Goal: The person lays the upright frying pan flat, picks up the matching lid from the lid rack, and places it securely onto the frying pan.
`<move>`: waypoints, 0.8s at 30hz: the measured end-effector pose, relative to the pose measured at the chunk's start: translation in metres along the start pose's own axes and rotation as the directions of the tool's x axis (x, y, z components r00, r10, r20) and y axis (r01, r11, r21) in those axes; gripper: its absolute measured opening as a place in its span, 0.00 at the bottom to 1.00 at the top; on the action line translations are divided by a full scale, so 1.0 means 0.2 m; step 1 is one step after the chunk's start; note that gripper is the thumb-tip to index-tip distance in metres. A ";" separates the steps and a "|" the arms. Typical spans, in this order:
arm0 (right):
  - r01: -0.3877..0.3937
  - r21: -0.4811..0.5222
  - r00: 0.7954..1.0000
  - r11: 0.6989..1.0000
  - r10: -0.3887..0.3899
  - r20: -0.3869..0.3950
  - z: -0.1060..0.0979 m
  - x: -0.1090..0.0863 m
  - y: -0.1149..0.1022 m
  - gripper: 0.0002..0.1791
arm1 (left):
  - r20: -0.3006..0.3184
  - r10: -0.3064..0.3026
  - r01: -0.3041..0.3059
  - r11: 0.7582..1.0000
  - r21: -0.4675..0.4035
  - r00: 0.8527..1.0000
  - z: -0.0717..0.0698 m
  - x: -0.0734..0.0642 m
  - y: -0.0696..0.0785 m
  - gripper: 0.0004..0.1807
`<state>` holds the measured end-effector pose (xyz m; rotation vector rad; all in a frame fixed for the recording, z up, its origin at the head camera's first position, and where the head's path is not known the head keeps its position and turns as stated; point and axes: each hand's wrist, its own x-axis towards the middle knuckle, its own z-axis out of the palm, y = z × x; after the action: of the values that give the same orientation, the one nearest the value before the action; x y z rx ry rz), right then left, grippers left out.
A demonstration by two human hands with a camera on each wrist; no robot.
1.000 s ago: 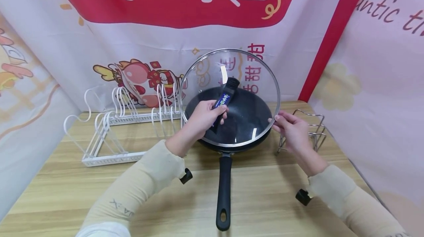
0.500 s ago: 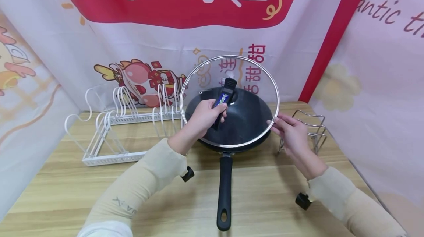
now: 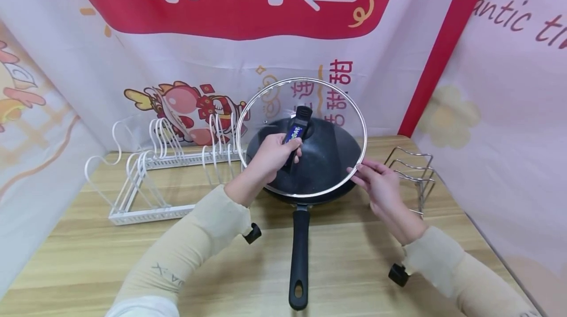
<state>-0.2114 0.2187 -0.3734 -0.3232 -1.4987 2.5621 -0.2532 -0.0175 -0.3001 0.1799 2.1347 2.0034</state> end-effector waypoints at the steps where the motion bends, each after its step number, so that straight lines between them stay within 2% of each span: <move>1: 0.002 0.004 1.000 1.000 -0.002 0.000 0.00 0.00 0.00 0.12 | 0.002 -0.003 0.003 1.000 -0.003 1.000 0.00 0.00 0.00 0.11; 6: 0.006 0.018 1.000 1.000 -0.006 0.009 0.00 -0.01 0.01 0.13 | 0.020 -0.022 0.022 1.000 -0.022 1.000 0.00 0.02 0.01 0.11; 12: -0.033 0.029 0.999 0.999 0.033 0.020 0.00 -0.03 0.00 0.11 | 0.032 -0.065 0.066 0.997 -0.033 0.997 -0.01 0.02 0.02 0.10; 24: -0.073 0.006 0.997 0.997 0.073 0.013 0.00 -0.04 0.00 0.10 | 0.075 -0.130 0.134 0.990 -0.053 0.989 0.00 0.05 0.04 0.15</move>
<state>-0.2034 0.2171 -0.3720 -0.3689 -1.5099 2.6294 -0.2638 -0.0146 -0.2929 0.0962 1.9885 1.9507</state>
